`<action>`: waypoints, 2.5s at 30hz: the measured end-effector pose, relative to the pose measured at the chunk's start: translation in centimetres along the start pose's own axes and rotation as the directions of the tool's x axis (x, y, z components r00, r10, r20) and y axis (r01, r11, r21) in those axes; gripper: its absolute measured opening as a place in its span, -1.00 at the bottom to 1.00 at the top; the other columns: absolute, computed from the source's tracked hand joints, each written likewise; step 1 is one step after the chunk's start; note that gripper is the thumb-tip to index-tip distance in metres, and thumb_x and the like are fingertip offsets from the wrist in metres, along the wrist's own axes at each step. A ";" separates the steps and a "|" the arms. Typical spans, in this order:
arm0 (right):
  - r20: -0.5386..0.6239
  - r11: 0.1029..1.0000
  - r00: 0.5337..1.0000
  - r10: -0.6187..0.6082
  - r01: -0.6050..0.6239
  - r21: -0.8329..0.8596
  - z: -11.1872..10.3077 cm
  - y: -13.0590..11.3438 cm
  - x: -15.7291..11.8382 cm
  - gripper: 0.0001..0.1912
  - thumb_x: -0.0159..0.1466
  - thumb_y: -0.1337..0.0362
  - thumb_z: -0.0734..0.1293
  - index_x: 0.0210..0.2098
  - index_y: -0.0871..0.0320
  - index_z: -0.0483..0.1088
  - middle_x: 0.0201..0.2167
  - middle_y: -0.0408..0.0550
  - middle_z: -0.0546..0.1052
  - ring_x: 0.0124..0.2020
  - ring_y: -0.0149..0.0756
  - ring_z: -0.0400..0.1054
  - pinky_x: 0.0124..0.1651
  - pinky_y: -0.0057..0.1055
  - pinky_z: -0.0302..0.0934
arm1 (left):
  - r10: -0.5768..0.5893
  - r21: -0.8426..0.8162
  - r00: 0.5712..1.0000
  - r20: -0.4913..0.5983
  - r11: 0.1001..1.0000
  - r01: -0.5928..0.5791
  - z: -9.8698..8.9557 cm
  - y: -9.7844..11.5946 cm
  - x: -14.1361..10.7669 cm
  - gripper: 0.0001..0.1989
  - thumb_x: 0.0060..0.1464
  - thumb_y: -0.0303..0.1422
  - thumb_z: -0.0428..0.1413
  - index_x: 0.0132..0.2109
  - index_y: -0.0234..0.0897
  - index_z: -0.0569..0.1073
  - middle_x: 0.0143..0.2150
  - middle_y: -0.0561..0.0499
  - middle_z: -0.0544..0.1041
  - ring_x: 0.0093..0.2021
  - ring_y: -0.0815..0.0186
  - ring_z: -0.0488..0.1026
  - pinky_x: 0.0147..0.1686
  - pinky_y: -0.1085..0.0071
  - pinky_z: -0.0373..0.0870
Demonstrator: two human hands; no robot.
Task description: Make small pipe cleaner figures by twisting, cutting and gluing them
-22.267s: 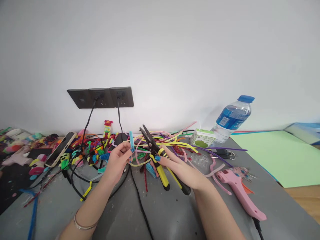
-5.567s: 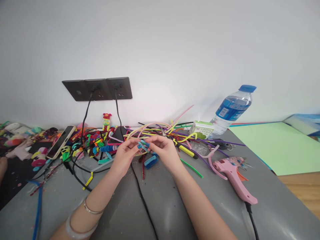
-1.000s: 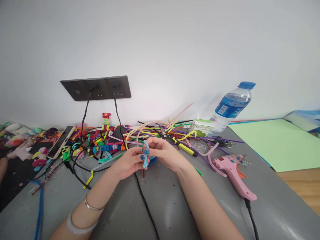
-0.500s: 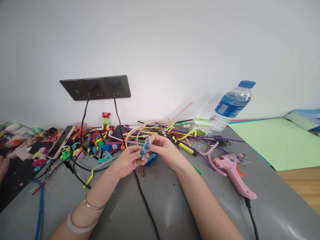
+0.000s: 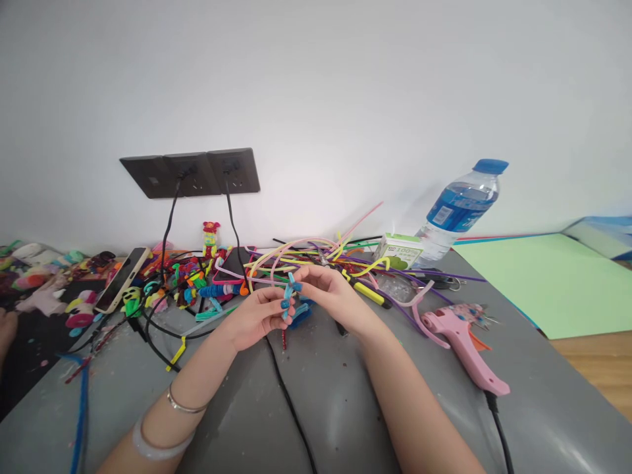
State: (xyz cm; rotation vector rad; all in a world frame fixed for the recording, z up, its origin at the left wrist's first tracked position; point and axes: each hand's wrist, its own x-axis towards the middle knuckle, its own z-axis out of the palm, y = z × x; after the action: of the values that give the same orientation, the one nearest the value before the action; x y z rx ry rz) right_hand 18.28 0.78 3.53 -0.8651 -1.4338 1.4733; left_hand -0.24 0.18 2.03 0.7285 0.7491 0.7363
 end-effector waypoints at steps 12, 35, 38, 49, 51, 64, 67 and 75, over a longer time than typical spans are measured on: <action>0.212 0.997 0.977 -0.033 0.048 -0.064 -1.4 -0.7 -0.8 -0.81 0.28 0.18 0.38 -0.20 0.16 0.46 -0.29 -0.05 0.49 -0.28 -0.30 0.39 -0.18 -0.35 0.29 | -0.098 0.042 0.989 0.112 0.995 0.094 -0.2 0.2 -0.7 -0.70 -0.20 -0.29 0.42 -0.37 -0.39 0.55 -0.43 -0.04 0.59 -0.53 0.43 0.51 -0.46 0.54 0.48; 0.195 0.997 0.979 -0.051 0.063 -0.054 -1.2 -0.5 -0.6 -0.81 0.25 0.19 0.43 -0.26 0.20 0.45 -0.35 -0.08 0.49 -0.38 -0.40 0.38 -0.28 -0.44 0.30 | -0.157 0.122 0.963 0.219 0.984 0.133 -0.4 0.5 -0.9 -0.69 -0.14 -0.26 0.40 -0.36 -0.39 0.50 -0.43 -0.03 0.57 -0.50 0.41 0.52 -0.45 0.51 0.47; 0.101 0.983 0.986 -0.134 0.145 -0.114 -0.8 0.0 -0.4 -0.86 0.27 0.25 0.40 -0.20 0.17 0.47 -0.26 -0.04 0.52 -0.28 -0.35 0.41 -0.21 -0.41 0.33 | -0.115 0.087 0.979 0.167 0.991 0.102 -0.3 0.5 -0.8 -0.68 -0.15 -0.27 0.40 -0.38 -0.38 0.47 -0.45 -0.01 0.56 -0.52 0.43 0.50 -0.48 0.53 0.45; 0.144 0.976 0.979 -0.142 0.162 -0.146 -0.6 -0.3 -0.7 -0.88 0.33 0.27 0.33 -0.23 0.14 0.51 -0.31 -0.07 0.54 -0.31 -0.36 0.43 -0.25 -0.45 0.34 | -0.086 0.057 0.984 0.153 0.995 0.078 -0.4 0.3 -0.6 -0.71 -0.16 -0.31 0.39 -0.40 -0.38 0.47 -0.48 -0.02 0.56 -0.55 0.43 0.49 -0.54 0.56 0.43; 0.159 0.975 0.976 -0.148 0.172 -0.143 -0.7 -0.4 -0.7 -0.88 0.33 0.27 0.34 -0.23 0.14 0.53 -0.31 -0.06 0.55 -0.31 -0.36 0.43 -0.25 -0.45 0.34 | -0.096 0.048 0.981 0.170 0.995 0.089 -0.5 0.3 -0.6 -0.72 -0.15 -0.31 0.39 -0.39 -0.38 0.48 -0.49 -0.01 0.56 -0.56 0.44 0.49 -0.53 0.56 0.44; 0.258 0.929 0.918 -0.302 0.344 -0.139 -1.2 -0.5 -0.6 -0.90 0.25 0.33 0.43 -0.24 0.10 0.60 -0.32 -0.02 0.61 -0.24 -0.30 0.47 -0.20 -0.39 0.36 | -0.171 0.058 0.954 0.245 0.985 0.161 -0.7 0.6 -0.8 -0.66 -0.27 -0.27 0.44 -0.38 -0.40 0.56 -0.45 -0.03 0.56 -0.54 0.44 0.47 -0.60 0.58 0.41; 0.281 0.921 0.910 -0.306 0.357 -0.155 -1.0 -0.6 -0.5 -0.92 0.26 0.31 0.42 -0.26 0.11 0.60 -0.34 -0.03 0.61 -0.28 -0.31 0.46 -0.21 -0.38 0.34 | -0.188 0.052 0.949 0.253 0.982 0.181 -0.8 0.7 -0.8 -0.67 -0.30 -0.29 0.45 -0.42 -0.41 0.56 -0.44 -0.03 0.57 -0.56 0.46 0.46 -0.61 0.59 0.42; 0.315 0.934 0.918 -0.240 0.307 -0.183 -0.5 -0.8 -0.6 -0.82 0.29 0.18 0.39 -0.34 0.14 0.56 -0.41 -0.02 0.55 -0.37 -0.31 0.39 -0.29 -0.36 0.28 | -0.217 0.078 0.934 0.284 0.976 0.203 -1.1 0.5 -0.9 -0.69 -0.30 -0.29 0.45 -0.43 -0.40 0.57 -0.43 -0.04 0.58 -0.56 0.43 0.49 -0.62 0.58 0.42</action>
State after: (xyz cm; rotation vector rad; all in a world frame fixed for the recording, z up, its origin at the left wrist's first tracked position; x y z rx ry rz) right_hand 19.09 0.38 4.26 -0.5649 -1.8895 1.2707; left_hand -1.78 0.13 2.15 0.7666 0.5652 0.4057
